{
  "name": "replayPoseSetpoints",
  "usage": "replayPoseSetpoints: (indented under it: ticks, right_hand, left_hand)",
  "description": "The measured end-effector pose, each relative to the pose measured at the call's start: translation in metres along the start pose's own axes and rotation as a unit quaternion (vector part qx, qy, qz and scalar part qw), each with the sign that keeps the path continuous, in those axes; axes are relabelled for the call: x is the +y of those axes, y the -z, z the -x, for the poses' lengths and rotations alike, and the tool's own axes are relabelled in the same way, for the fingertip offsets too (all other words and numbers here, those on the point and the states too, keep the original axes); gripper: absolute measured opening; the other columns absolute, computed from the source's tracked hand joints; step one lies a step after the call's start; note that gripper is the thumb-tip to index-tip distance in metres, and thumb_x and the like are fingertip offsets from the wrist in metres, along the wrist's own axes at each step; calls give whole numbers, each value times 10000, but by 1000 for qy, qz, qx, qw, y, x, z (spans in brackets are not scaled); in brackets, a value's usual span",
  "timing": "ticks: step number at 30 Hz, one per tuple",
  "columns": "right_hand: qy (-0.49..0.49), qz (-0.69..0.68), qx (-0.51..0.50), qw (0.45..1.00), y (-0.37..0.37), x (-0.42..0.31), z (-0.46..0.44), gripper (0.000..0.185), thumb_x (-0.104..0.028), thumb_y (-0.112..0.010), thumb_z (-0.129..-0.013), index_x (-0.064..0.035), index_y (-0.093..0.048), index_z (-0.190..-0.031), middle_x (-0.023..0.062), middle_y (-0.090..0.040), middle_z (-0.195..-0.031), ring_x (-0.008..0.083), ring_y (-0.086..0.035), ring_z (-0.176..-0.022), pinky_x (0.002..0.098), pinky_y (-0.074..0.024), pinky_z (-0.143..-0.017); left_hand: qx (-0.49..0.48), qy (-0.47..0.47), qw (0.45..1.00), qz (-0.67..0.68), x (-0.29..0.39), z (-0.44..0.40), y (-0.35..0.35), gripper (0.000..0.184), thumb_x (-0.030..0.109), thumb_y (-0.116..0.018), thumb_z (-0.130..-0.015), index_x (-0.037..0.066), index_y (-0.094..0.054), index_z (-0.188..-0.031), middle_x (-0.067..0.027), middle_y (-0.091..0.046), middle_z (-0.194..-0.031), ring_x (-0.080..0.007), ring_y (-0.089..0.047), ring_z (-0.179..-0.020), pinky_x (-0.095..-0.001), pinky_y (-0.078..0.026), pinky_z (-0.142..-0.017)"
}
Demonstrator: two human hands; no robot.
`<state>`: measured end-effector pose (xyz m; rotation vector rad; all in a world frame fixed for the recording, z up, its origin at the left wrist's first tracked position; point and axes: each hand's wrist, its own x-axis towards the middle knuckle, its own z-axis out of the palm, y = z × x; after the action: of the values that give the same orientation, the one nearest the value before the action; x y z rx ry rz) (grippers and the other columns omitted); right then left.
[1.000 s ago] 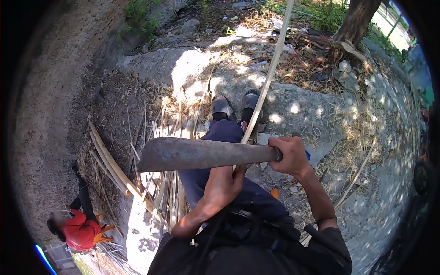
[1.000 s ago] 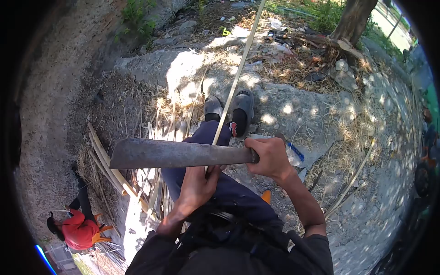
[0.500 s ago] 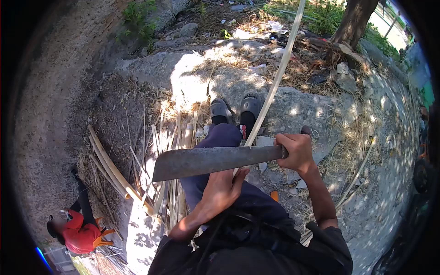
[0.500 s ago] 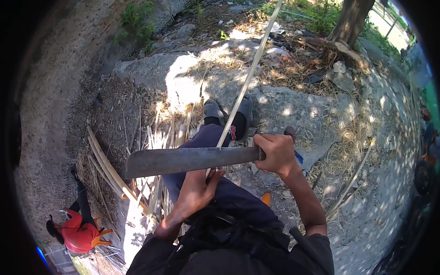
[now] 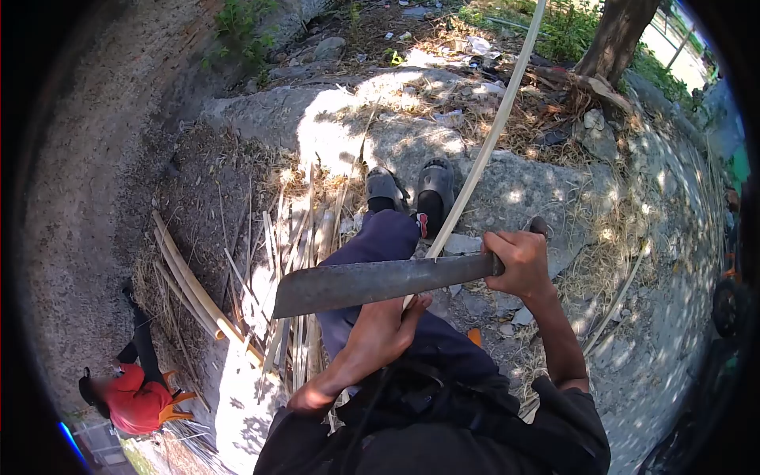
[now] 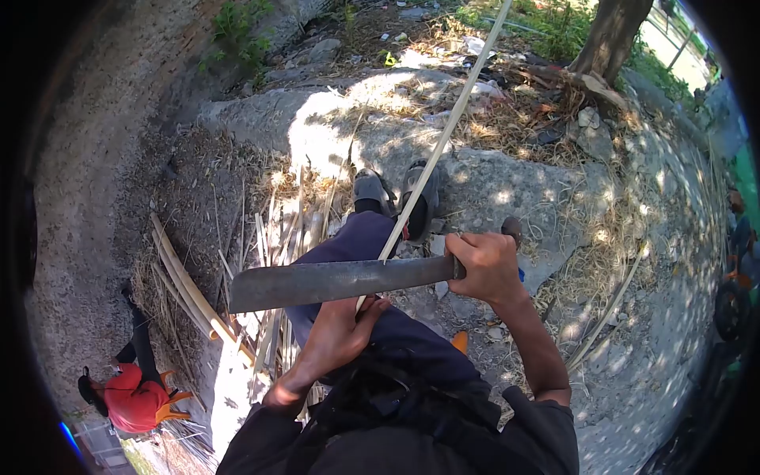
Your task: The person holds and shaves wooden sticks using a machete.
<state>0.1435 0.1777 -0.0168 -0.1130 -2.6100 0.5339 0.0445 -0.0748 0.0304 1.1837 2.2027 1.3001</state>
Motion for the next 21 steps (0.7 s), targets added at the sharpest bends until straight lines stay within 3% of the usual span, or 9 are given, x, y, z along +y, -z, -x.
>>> replayPoseSetpoints:
  ticks: [3, 5, 7, 11, 14, 17, 21]
  right_hand:
    - [-4, 8, -12, 1000, 4, 6, -2, 317, -161, -777, -528, -115, -624, -801, 67, -606, -661, 307, -649, -598, 424, -491, -559]
    - [-165, 20, 56, 984, 12, 38, -3, 247, -192, -795, -678, -107, -717, -896, 83, -673, -678, 353, -694, -669, 451, -550, -635]
    - [-282, 47, 71, 956, 19, 105, -4, 279, -213, -794, -769, -83, -780, -1016, 149, -721, -732, 382, -714, -709, 449, -566, -677]
    - [-249, 100, 126, 955, 17, 174, 2, 327, -223, -796, -797, -68, -788, -1084, 191, -726, -770, 403, -711, -720, 455, -558, -679]
    - [-251, 144, 82, 954, 23, 159, 3, 306, -218, -802, -786, -57, -780, -1046, 203, -721, -775, 413, -709, -731, 464, -552, -683]
    - [-225, 105, 96, 964, 21, 155, 0, 295, -221, -806, -778, -71, -777, -1031, 208, -717, -778, 413, -708, -741, 467, -549, -685]
    - [-201, 79, 39, 976, 20, 142, -3, 242, -209, -796, -786, -52, -745, -963, 209, -682, -736, 404, -699, -725, 468, -521, -645]
  left_hand:
    - [-7, 9, 1000, -9, 3, 6, 6, 143, 91, -714, -983, -2, -619, -1037, -168, -579, -776, -335, -568, -697, -438, -440, -673]
    - [-74, 168, 983, 32, 12, 17, 18, 211, 117, -720, -987, 0, -554, -933, -176, -517, -660, -343, -517, -579, -418, -420, -597]
    - [-90, 160, 983, 32, 7, 34, 17, 242, 124, -719, -989, 2, -526, -909, -181, -500, -639, -355, -496, -558, -415, -412, -580]
    - [-99, 146, 984, 12, -12, 40, 8, 263, 138, -709, -1000, -3, -513, -897, -197, -514, -640, -398, -506, -575, -424, -408, -576]
    - [-103, 162, 981, -6, -11, 38, 10, 256, 135, -709, -1000, -7, -518, -906, -194, -530, -643, -428, -546, -605, -439, -412, -577]
    - [-87, 153, 984, -14, -7, 40, 12, 244, 139, -706, -1002, -6, -528, -919, -192, -556, -651, -448, -593, -640, -456, -417, -576]
    - [-85, 138, 985, -59, -12, 43, 14, 243, 144, -705, -1003, -3, -528, -924, -196, -580, -661, -461, -614, -661, -474, -420, -572]
